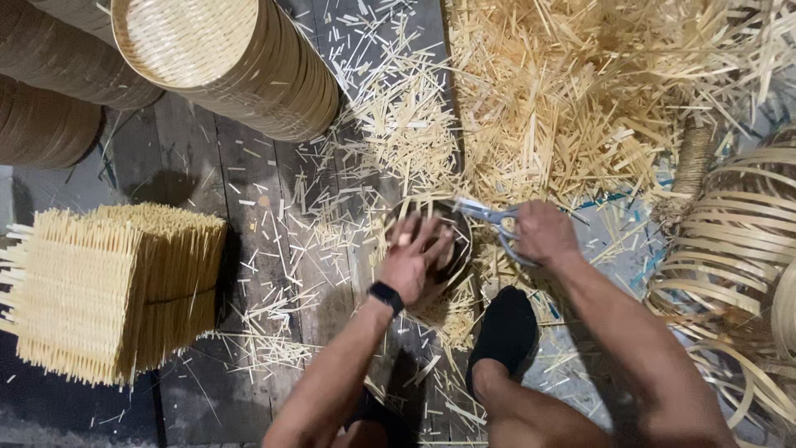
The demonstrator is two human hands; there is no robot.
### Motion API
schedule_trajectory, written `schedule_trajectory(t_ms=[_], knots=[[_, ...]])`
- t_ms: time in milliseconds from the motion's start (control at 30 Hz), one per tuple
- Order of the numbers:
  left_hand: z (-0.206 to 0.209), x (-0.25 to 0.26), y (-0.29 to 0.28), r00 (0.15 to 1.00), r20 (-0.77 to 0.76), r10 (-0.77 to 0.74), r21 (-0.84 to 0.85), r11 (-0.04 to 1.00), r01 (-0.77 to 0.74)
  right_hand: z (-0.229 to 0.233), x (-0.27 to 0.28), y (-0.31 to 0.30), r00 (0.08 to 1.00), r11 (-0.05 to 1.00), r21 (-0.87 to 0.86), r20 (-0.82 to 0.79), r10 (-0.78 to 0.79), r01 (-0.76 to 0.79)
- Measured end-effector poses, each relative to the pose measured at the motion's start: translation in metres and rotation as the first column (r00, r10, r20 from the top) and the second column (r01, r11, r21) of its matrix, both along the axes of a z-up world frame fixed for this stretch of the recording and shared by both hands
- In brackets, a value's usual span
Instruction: The person repeatedly places a circular bamboo mat over a wooden mold, trims the excess edges with shears, and stacks the finished mats. The process is repeated multiple times with new mats from a nearby stack.
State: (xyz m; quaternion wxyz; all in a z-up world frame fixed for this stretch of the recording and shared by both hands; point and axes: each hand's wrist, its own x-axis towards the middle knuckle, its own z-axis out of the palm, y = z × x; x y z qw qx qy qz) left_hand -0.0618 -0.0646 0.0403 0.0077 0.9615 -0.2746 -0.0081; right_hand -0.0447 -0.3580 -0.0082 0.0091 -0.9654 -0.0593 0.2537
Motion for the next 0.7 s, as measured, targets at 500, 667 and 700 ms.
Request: schedule_trajectory(t_ms=[500,667,700], knots=[[-0.003,-0.003,-0.006,0.851,-0.467,0.238,-0.289,0.869,-0.402,0.033,0.011,0.007,1.0,0.999,0.038,0.029,0.001,-0.002],[0.006,0.007,-0.003,0.911,-0.404,0.078,-0.35,0.907,-0.233,0.021,0.005,0.0,1.0,1.0,0.014,0.018,-0.022,0.022],[0.007,0.007,-0.004,0.923,-0.373,0.092,-0.278,0.938,-0.206,0.02,0.005,0.0,0.998,0.997,0.057,-0.013,-0.058,0.058]])
